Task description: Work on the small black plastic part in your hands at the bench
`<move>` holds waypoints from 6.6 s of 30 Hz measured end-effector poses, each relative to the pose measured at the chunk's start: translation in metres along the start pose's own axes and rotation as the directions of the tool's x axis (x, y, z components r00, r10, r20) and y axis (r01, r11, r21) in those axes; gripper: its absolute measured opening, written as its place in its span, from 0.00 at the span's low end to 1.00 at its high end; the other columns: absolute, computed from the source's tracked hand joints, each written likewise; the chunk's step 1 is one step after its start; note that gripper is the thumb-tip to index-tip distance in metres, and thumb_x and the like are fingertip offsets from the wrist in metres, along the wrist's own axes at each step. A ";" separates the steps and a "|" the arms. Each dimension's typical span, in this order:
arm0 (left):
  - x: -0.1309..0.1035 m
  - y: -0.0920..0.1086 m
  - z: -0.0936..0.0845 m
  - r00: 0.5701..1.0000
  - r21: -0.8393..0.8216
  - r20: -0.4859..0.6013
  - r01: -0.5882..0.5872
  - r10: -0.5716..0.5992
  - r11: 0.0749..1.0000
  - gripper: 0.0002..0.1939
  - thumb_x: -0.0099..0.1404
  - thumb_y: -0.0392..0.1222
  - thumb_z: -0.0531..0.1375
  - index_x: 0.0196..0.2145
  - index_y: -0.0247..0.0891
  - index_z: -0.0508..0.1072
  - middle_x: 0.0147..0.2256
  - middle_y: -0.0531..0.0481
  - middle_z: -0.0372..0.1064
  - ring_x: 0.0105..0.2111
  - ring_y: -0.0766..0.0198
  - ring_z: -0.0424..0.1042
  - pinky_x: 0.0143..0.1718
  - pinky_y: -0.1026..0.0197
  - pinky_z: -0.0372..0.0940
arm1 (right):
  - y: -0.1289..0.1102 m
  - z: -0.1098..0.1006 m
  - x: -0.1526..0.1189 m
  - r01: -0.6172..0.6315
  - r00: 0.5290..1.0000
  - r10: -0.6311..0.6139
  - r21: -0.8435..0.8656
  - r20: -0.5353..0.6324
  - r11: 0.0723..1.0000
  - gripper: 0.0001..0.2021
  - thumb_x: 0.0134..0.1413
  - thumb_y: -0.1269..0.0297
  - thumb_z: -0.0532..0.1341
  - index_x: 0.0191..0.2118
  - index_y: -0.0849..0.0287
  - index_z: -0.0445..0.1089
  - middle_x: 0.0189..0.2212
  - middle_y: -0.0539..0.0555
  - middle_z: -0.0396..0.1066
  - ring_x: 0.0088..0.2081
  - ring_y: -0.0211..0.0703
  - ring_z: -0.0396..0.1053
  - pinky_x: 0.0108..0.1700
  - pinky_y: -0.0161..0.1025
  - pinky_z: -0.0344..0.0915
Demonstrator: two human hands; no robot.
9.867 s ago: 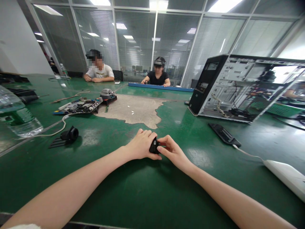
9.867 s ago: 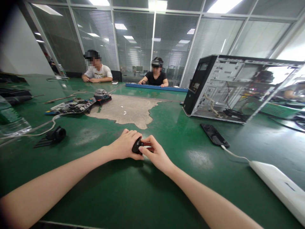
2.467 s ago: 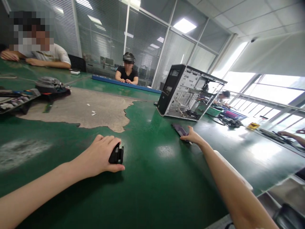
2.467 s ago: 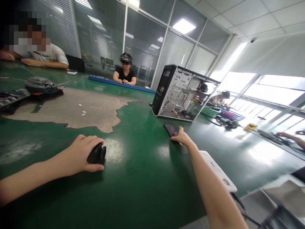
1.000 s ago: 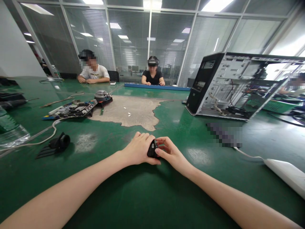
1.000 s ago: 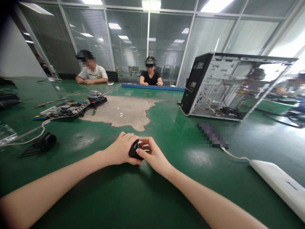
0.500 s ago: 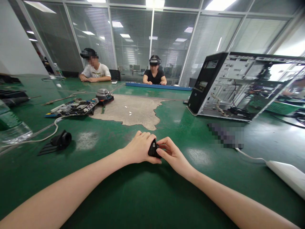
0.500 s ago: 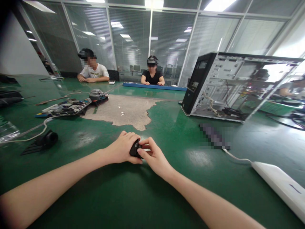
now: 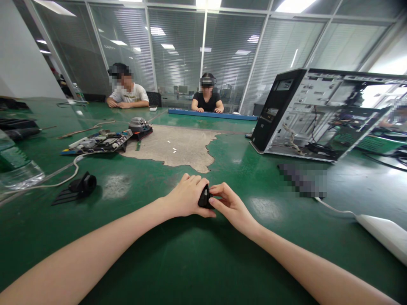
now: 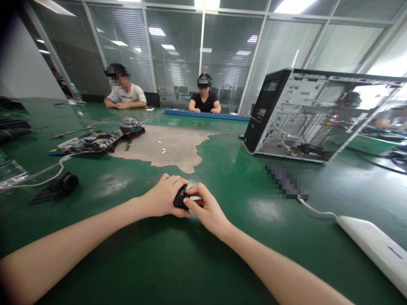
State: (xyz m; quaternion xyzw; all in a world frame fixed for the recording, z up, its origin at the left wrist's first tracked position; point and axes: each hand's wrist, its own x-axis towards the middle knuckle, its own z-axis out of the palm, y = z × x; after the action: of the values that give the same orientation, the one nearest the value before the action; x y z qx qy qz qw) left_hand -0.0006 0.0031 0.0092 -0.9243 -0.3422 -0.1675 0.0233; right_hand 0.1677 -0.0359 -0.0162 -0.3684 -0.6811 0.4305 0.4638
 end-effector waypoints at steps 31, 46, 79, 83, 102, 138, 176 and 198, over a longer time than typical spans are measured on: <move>-0.001 0.000 0.003 1.000 0.029 -0.009 0.009 -0.009 1.000 0.34 0.45 0.67 0.58 0.39 0.35 0.62 0.35 0.47 0.64 0.36 0.56 0.64 0.38 0.56 0.51 | 0.001 -0.001 0.001 -0.007 1.000 0.006 0.032 0.029 0.999 0.07 0.51 0.66 0.58 0.36 0.55 0.60 0.35 0.49 0.62 0.39 0.38 0.64 0.43 0.39 0.62; -0.001 0.000 0.003 1.000 0.025 -0.008 0.013 -0.013 1.000 0.35 0.44 0.67 0.58 0.40 0.35 0.61 0.35 0.47 0.64 0.36 0.55 0.64 0.38 0.56 0.52 | 0.000 -0.001 0.001 -0.068 0.997 0.068 0.003 0.045 0.998 0.09 0.51 0.64 0.58 0.38 0.55 0.59 0.36 0.50 0.64 0.39 0.40 0.65 0.42 0.40 0.63; -0.001 -0.001 0.004 1.000 0.023 -0.007 0.012 -0.012 1.000 0.36 0.44 0.67 0.58 0.41 0.34 0.62 0.36 0.46 0.64 0.36 0.55 0.64 0.39 0.55 0.52 | -0.001 0.000 0.001 -0.056 0.997 0.060 -0.078 0.049 0.995 0.10 0.53 0.65 0.56 0.42 0.56 0.58 0.36 0.52 0.65 0.40 0.41 0.66 0.43 0.42 0.65; -0.001 0.000 0.002 1.000 0.021 -0.010 0.017 -0.016 1.000 0.34 0.46 0.66 0.57 0.41 0.35 0.62 0.36 0.46 0.64 0.36 0.55 0.64 0.38 0.54 0.52 | -0.003 0.001 0.000 0.029 0.999 -0.025 -0.118 0.038 0.993 0.11 0.51 0.67 0.58 0.41 0.55 0.59 0.38 0.51 0.63 0.41 0.41 0.64 0.44 0.41 0.64; -0.001 0.001 0.003 1.000 0.025 -0.004 0.017 -0.017 1.000 0.33 0.47 0.65 0.56 0.40 0.35 0.62 0.35 0.45 0.64 0.36 0.54 0.64 0.39 0.55 0.52 | -0.002 0.001 -0.002 0.128 0.992 -0.128 -0.228 0.012 0.965 0.11 0.51 0.68 0.57 0.42 0.55 0.60 0.40 0.53 0.61 0.42 0.43 0.62 0.44 0.42 0.65; 0.000 0.001 0.003 1.000 0.031 -0.024 0.005 -0.004 1.000 0.31 0.48 0.63 0.57 0.39 0.35 0.62 0.35 0.45 0.64 0.35 0.55 0.64 0.37 0.56 0.52 | -0.003 0.001 -0.004 0.103 0.995 -0.100 -0.280 0.027 0.954 0.11 0.51 0.70 0.56 0.42 0.56 0.58 0.37 0.53 0.63 0.39 0.41 0.66 0.38 0.41 0.68; 0.000 0.001 0.003 1.000 0.015 -0.014 0.011 -0.011 1.000 0.31 0.47 0.64 0.57 0.40 0.35 0.62 0.35 0.45 0.64 0.36 0.55 0.64 0.38 0.55 0.52 | -0.004 0.002 -0.005 0.147 0.988 -0.154 -0.367 0.010 0.918 0.11 0.52 0.69 0.56 0.43 0.56 0.59 0.40 0.54 0.62 0.41 0.43 0.64 0.39 0.40 0.67; -0.001 0.002 0.002 1.000 0.022 -0.016 0.010 -0.009 1.000 0.28 0.47 0.63 0.57 0.36 0.36 0.62 0.34 0.47 0.64 0.34 0.56 0.64 0.36 0.56 0.52 | -0.005 0.003 -0.006 0.215 0.972 -0.234 -0.391 -0.001 0.895 0.07 0.53 0.69 0.54 0.40 0.55 0.61 0.42 0.56 0.59 0.44 0.44 0.62 0.39 0.41 0.67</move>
State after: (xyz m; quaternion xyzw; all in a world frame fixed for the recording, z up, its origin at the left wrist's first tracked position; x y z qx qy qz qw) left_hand 0.0007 0.0017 0.0076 -0.9209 -0.3483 -0.1714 0.0354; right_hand 0.1665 -0.0437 -0.0134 -0.3822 -0.7793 0.2218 0.4444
